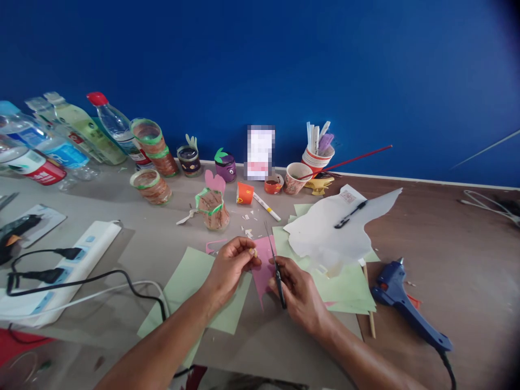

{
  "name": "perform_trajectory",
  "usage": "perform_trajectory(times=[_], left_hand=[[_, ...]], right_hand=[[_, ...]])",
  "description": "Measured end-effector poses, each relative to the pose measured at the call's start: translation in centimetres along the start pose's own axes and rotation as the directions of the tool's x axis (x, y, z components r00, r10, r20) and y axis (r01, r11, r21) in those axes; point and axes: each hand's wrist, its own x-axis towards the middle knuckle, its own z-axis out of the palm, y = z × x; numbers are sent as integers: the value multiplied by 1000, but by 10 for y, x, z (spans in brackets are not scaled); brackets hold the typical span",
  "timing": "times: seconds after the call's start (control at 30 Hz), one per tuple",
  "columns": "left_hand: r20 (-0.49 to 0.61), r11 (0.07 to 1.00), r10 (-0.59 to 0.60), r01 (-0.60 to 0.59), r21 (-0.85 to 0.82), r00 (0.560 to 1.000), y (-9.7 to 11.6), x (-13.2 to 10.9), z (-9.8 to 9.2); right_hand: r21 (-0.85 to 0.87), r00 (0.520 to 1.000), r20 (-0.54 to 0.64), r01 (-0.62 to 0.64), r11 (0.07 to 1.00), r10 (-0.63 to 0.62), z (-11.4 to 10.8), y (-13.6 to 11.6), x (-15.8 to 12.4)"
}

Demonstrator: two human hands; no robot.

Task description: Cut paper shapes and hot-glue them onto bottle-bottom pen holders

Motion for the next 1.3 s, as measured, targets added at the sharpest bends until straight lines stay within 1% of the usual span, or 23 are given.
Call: perform_trajectory(times=[0.07, 0.17, 0.23, 0.37, 0.53, 0.73, 1.3], left_hand=[[-7, 1000, 11, -11, -6, 1000, 0, 1, -1], [-22, 999, 38, -38, -23, 999, -1, 2, -2], [-24, 998, 48, -49, -38, 999, -1, 2, -2], [-28, 997, 56, -57, -46, 998, 0, 1, 1], [-32, 998, 56, -57, -31, 998, 0, 1, 4], [-19, 998, 60, -60, -15, 998, -2, 2, 3], [-14, 998, 56, -56, -1, 998, -1, 1, 4]], right_hand=[[-118, 999, 0, 45, 992, -45, -1, -4, -1], [-291, 994, 22, 110, 950, -108, -2, -9, -2], [-353, 990, 38, 139, 925, -134, -1, -10, -3], [-414, 985, 61, 171, 894, -160, 2, -7, -5], [-443, 983, 71, 181, 878, -167, 4, -5, -5], [-436, 985, 66, 170, 884, -157, 4, -4, -5], [-465, 978, 57, 203, 862, -200, 4, -7, -5]])
